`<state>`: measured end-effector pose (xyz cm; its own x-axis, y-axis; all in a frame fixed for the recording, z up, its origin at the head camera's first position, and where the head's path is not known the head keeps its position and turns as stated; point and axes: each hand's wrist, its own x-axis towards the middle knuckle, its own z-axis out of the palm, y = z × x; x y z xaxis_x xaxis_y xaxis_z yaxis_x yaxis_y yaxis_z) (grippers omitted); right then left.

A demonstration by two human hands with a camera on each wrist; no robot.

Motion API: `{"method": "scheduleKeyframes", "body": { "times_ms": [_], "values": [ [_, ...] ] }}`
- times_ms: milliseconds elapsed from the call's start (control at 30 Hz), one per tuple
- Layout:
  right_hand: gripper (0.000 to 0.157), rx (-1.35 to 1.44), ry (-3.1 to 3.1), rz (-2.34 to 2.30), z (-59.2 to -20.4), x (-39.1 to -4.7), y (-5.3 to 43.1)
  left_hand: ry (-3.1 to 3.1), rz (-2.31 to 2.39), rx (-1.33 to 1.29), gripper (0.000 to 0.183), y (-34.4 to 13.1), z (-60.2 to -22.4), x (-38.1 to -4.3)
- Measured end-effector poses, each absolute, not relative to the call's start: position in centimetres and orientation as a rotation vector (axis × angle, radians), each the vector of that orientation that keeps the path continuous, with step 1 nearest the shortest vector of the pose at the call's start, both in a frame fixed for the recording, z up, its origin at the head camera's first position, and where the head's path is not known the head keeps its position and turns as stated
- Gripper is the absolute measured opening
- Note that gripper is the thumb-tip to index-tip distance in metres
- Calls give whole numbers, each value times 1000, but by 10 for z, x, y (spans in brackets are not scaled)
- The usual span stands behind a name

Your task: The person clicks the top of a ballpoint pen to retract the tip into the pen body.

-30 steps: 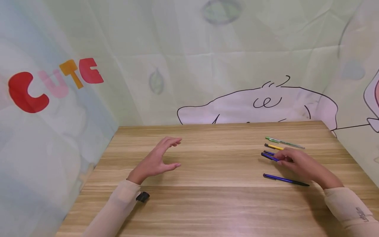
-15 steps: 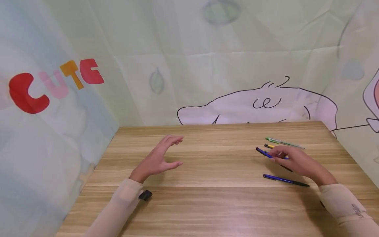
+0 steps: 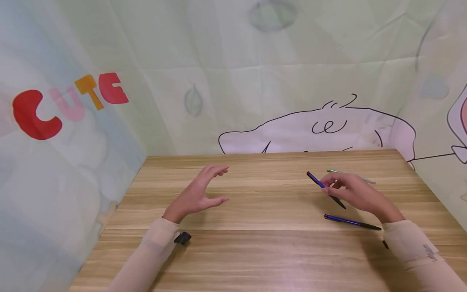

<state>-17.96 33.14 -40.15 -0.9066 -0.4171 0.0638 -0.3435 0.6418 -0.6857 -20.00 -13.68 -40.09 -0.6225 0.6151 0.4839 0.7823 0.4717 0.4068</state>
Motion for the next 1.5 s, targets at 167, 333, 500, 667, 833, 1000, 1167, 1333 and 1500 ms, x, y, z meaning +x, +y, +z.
{"method": "scheduleKeyframes", "body": {
  "times_ms": [167,333,500,667,833,1000,1167,1333,1500],
  "values": [
    [18,-654,2735,-1149,-399,-182,325,-2446,-895,-1190,83,-133,-399,-201],
    [18,-635,2730,-1158,-396,-184,318,-2443,-899,-1187,81,-129,-398,-202],
    [18,-621,2710,-1205,-393,-184,311,-2443,-904,-1191,81,-126,-396,-203],
    [19,-619,2694,-1246,-390,-183,304,-2420,-902,-1203,81,-122,-394,-203],
    [18,-608,2708,-1258,-388,-183,297,-2385,-897,-1228,82,-118,-392,-206],
    [20,-631,2720,-1255,-388,-184,292,-2360,-896,-1242,83,-113,-390,-207],
    [21,-661,2708,-1283,-386,-185,288,-2344,-911,-1257,83,-108,-388,-209],
    [21,-670,2655,-1370,-385,-186,280,-2353,-920,-1247,84,-105,-387,-209],
    [22,-642,2624,-1432,-385,-186,273,-2359,-929,-1239,84,-103,-386,-209]
  ]
}}
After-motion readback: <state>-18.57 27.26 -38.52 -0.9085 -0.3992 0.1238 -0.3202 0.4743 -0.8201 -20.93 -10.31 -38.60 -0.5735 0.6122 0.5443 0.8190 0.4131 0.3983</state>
